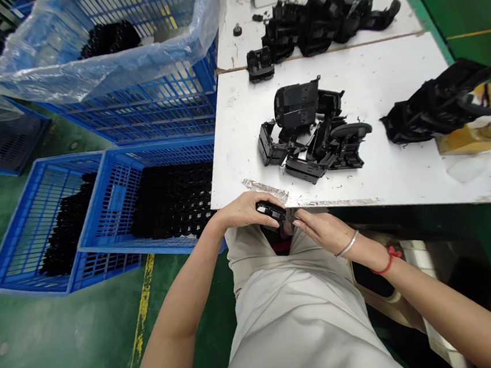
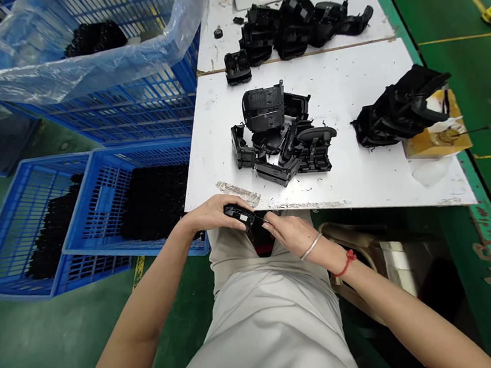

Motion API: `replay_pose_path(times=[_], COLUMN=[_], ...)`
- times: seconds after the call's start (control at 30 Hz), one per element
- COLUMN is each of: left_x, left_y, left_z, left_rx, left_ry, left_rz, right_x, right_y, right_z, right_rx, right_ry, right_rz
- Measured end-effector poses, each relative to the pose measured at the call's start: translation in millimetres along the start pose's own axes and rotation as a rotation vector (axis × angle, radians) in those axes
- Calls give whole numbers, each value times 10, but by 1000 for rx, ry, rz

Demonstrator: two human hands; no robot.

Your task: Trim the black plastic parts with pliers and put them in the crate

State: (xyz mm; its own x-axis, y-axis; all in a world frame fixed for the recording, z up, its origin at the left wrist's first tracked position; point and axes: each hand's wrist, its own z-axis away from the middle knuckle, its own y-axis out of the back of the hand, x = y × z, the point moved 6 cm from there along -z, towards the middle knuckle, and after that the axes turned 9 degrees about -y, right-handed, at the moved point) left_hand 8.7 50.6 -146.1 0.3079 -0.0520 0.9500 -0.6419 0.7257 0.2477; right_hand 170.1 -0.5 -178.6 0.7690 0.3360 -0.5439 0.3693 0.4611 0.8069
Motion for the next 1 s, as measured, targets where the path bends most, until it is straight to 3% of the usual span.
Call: replay_pose_path(times=[0.77, 1.0], left_x=[-3, -20], left_y=[-3, -1], left_z=[3, 3], left_rx=[-7, -10], left_ry=[-12, -15], left_rz=[12, 17], right_x=[-23, -69], right_y=[18, 69], right_z=[-16, -54], right_rx=[-16, -50], right_ry=[-2, -34], right_rz=[22, 142])
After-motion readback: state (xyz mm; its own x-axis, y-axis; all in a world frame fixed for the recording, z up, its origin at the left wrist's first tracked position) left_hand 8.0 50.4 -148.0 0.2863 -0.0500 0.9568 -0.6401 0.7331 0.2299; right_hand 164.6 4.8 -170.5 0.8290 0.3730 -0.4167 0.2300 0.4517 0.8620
